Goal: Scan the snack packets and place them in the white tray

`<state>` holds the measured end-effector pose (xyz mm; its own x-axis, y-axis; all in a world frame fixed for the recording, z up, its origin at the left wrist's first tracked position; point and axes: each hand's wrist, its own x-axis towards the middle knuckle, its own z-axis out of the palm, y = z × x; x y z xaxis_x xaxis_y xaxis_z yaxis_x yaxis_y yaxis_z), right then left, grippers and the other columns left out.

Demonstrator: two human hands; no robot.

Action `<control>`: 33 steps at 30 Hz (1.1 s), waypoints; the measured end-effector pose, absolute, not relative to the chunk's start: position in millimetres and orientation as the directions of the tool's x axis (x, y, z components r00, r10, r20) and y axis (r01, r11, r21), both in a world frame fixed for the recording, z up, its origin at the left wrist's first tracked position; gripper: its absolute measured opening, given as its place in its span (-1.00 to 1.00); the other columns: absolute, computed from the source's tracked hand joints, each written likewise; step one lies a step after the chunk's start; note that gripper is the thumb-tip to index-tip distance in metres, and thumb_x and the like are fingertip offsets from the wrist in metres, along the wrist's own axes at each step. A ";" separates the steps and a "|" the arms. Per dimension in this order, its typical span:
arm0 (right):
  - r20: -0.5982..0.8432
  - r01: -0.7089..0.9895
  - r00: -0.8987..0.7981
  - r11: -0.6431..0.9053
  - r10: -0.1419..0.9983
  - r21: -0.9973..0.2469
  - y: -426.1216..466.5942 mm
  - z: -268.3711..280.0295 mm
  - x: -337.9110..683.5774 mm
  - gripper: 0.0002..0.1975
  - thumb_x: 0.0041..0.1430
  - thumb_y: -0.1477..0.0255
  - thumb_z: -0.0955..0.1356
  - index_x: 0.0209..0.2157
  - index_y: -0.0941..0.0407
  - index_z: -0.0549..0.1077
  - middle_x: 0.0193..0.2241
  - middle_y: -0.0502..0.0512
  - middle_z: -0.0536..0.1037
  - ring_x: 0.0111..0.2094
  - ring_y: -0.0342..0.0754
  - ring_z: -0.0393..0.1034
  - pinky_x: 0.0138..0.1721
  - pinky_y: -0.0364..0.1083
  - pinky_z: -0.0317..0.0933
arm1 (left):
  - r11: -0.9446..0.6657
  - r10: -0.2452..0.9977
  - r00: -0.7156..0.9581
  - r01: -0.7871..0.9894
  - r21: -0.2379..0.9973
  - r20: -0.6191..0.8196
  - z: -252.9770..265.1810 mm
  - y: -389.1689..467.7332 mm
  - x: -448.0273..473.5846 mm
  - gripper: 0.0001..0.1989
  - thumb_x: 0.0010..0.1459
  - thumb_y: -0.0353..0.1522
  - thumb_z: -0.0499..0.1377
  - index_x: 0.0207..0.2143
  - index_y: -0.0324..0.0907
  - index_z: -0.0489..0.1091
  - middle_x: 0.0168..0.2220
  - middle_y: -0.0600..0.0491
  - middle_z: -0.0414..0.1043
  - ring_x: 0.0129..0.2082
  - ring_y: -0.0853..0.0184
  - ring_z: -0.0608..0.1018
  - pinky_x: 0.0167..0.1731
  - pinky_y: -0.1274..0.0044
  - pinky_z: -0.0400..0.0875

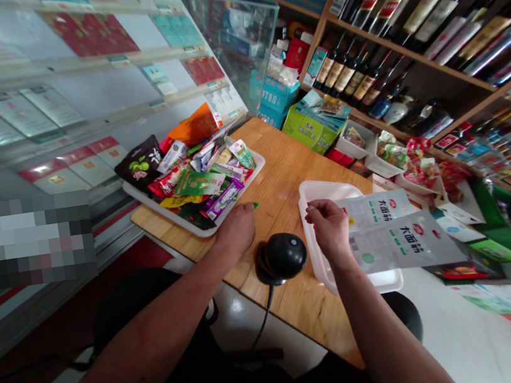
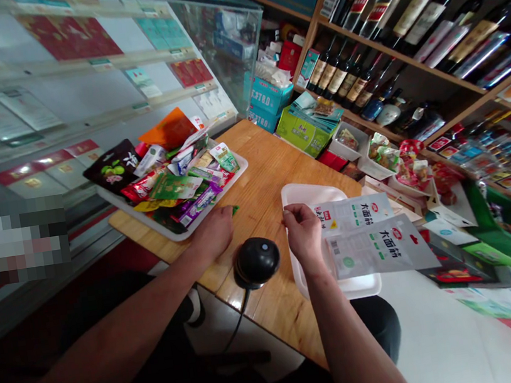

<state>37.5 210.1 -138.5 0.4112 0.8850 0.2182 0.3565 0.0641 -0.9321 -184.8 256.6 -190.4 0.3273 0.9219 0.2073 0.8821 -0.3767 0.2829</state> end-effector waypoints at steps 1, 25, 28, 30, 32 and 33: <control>0.213 0.351 0.407 0.063 0.888 -0.934 210.3 -137.9 37.6 -0.79 0.11 0.31 0.43 -0.27 0.16 0.53 -0.42 0.04 0.53 -0.41 -0.08 0.43 -0.31 -0.08 0.32 | -0.381 0.919 0.325 0.879 0.287 0.225 -190.3 257.2 -183.2 -0.71 0.30 -0.58 -0.09 -0.07 -0.31 0.37 -0.20 -0.19 0.50 -0.17 0.11 0.56 -0.23 0.40 0.35; 0.204 0.463 0.247 0.070 0.947 -0.884 210.7 -132.9 18.3 -0.70 0.23 0.20 0.39 -0.15 0.13 0.55 -0.36 0.07 0.59 -0.36 -0.06 0.45 -0.29 -0.09 0.30 | -0.353 0.895 0.269 -0.060 0.934 0.356 -155.9 259.7 -162.6 -0.72 0.37 -0.21 0.13 -0.22 -0.24 0.50 -0.33 0.05 0.47 -0.33 0.36 0.48 -0.31 0.55 0.36; 0.269 0.558 0.258 0.084 0.928 -0.825 208.4 -130.6 19.0 -0.75 0.25 0.24 0.36 -0.21 0.10 0.59 -0.34 0.06 0.60 -0.31 -0.05 0.44 -0.23 -0.09 0.27 | -0.339 0.888 0.288 -0.114 0.934 0.358 -154.5 256.7 -161.0 -0.75 0.37 -0.24 0.14 -0.15 -0.23 0.51 -0.21 0.02 0.53 -0.22 0.33 0.54 -0.19 0.54 0.42; 0.277 0.575 0.250 0.088 0.928 -0.813 207.0 -130.1 19.6 -0.76 0.26 0.25 0.36 -0.21 0.10 0.59 -0.36 0.06 0.60 -0.33 -0.05 0.44 -0.25 -0.09 0.26 | -0.349 0.889 0.278 -0.108 0.931 0.365 -154.4 255.5 -161.5 -0.75 0.35 -0.24 0.16 -0.12 -0.22 0.51 -0.18 0.02 0.55 -0.20 0.33 0.56 -0.17 0.53 0.44; 0.260 0.575 0.242 0.078 0.935 -0.815 206.1 -130.3 20.0 -0.75 0.27 0.26 0.35 -0.22 0.11 0.58 -0.41 0.04 0.58 -0.38 -0.05 0.43 -0.29 -0.10 0.26 | -0.378 0.884 0.273 -0.061 0.924 0.379 -154.8 255.6 -163.4 -0.76 0.34 -0.23 0.18 -0.15 -0.22 0.52 -0.21 0.03 0.55 -0.24 0.34 0.56 -0.19 0.54 0.43; 0.253 0.575 0.240 0.073 0.937 -0.815 205.8 -130.7 20.2 -0.75 0.27 0.26 0.34 -0.22 0.11 0.57 -0.44 0.04 0.57 -0.40 -0.06 0.43 -0.30 -0.09 0.25 | -0.388 0.881 0.279 -0.033 0.921 0.381 -155.3 256.1 -164.6 -0.76 0.33 -0.22 0.18 -0.18 -0.22 0.53 -0.24 0.03 0.55 -0.26 0.34 0.56 -0.22 0.54 0.43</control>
